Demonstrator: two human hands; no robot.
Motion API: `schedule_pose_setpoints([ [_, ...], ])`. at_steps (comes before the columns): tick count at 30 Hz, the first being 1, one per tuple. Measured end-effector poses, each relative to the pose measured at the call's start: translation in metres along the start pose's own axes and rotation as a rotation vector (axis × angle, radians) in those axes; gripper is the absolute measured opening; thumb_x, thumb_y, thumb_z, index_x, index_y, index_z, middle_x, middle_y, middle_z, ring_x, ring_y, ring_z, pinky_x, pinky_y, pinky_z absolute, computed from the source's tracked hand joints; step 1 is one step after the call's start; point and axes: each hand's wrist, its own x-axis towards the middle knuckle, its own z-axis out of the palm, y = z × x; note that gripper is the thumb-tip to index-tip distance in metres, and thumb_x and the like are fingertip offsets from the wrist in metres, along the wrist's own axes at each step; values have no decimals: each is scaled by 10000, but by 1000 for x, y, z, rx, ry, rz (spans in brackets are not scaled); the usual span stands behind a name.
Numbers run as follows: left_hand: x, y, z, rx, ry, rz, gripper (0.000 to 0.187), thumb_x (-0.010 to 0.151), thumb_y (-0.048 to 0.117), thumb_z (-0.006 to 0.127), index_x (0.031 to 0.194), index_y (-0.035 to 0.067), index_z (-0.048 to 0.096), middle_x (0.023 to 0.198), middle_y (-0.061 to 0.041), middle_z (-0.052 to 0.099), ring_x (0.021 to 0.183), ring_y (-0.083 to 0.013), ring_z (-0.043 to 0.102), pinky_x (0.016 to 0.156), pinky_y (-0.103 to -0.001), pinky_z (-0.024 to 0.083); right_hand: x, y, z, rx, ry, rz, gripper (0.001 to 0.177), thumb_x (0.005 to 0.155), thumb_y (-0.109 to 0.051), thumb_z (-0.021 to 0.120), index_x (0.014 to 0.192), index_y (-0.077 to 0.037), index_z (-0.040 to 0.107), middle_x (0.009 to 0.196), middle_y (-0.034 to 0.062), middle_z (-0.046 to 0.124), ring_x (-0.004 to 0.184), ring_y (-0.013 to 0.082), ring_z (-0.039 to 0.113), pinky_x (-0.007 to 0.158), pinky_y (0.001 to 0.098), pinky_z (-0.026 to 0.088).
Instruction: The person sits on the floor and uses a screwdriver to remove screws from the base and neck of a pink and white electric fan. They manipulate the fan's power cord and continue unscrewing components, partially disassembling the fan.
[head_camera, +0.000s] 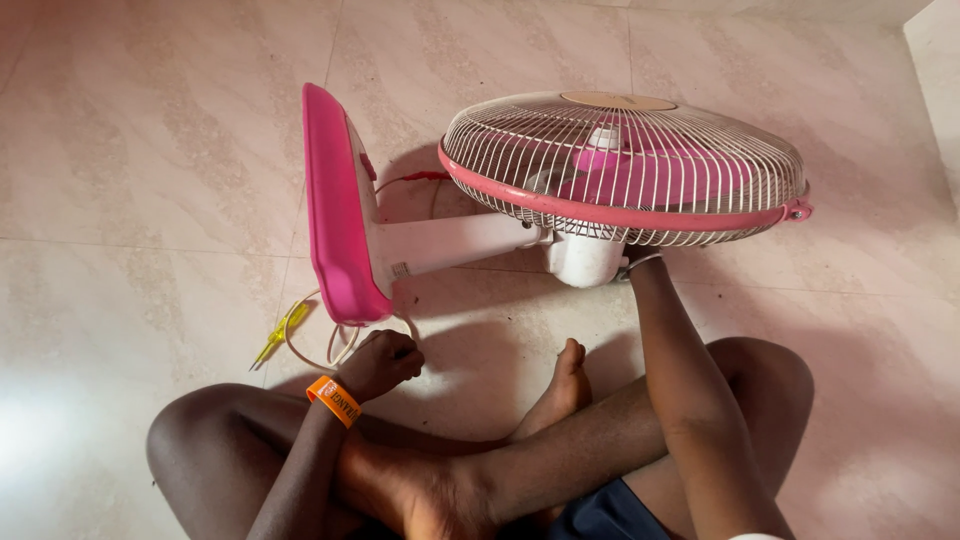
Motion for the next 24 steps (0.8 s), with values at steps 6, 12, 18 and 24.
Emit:
schedule_pose_setpoints([
  [6, -9, 11, -4, -182, -39, 53, 258, 858, 153, 686, 665, -17, 713, 594, -65, 722, 542, -132, 693, 562, -309, 576, -47, -47, -15, -597, 63, -114, 278, 929, -265, 716, 1082, -33, 707, 1032, 145, 754, 911, 267, 731, 852, 424, 584],
  [12, -15, 24, -14, -444, -89, 66, 334, 920, 147, 697, 623, 3, 643, 551, -46, 653, 504, -103, 643, 511, -300, 530, -146, -116, -39, -1091, 4, -92, 270, 911, -266, 745, 1050, -35, 730, 1001, 146, 769, 893, 274, 739, 849, 429, 584],
  [18, -26, 49, -8, -653, -25, 218, 346, 915, 115, 734, 593, 28, 640, 566, -33, 627, 545, -83, 569, 560, -276, 478, -241, -135, -34, -780, 25, -167, 347, 924, -336, 796, 1008, -15, 694, 933, 129, 748, 781, 212, 705, 726, 380, 573],
  [24, -23, 91, 23, -1395, 44, 117, 247, 986, 181, 613, 765, 77, 577, 676, -34, 556, 617, -152, 540, 682, -349, 525, -271, -154, 13, -25, -476, -113, 252, 910, -279, 750, 1017, -75, 647, 895, 92, 745, 586, 42, 493, 489, 165, 401],
])
